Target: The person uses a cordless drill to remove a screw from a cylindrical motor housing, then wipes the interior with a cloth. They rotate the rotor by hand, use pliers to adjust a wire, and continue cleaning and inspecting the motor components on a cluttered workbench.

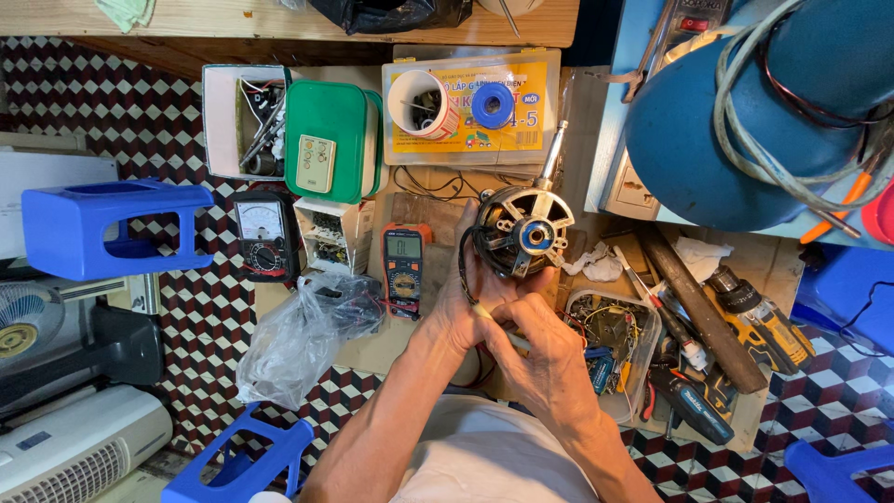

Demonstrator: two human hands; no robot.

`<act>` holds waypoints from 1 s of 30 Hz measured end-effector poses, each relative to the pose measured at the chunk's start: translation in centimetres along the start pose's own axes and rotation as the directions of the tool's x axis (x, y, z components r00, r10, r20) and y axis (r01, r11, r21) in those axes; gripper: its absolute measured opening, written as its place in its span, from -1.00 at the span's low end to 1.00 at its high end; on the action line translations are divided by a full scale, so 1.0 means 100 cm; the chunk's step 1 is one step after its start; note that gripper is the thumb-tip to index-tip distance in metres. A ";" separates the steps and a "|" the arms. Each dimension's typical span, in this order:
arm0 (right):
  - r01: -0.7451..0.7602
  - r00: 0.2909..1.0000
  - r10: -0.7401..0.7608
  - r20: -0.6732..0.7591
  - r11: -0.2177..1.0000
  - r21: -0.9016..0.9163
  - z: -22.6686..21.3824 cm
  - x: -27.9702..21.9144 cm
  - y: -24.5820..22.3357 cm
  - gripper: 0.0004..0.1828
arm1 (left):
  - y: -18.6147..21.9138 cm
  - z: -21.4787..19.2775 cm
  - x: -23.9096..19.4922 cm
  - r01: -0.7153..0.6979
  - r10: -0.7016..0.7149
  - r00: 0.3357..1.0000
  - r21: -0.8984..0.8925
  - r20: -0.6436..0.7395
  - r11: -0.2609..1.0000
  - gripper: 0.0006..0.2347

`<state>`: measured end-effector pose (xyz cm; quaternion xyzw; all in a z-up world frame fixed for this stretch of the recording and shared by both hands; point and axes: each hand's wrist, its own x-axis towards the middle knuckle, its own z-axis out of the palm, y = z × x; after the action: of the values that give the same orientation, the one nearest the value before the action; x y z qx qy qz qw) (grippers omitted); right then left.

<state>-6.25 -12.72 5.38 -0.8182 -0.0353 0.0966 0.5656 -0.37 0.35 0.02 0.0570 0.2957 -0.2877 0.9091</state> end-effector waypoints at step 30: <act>0.032 0.998 -0.025 0.058 0.994 -0.109 0.028 -0.042 -0.022 -0.82 | -0.008 -0.020 -0.055 -0.020 0.019 1.000 -0.048 -0.025 0.999 -0.51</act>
<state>-10.81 -10.11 6.94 -0.8444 -0.0681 0.1094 0.5200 -5.47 2.95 1.58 0.0416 0.3129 -0.2709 0.9094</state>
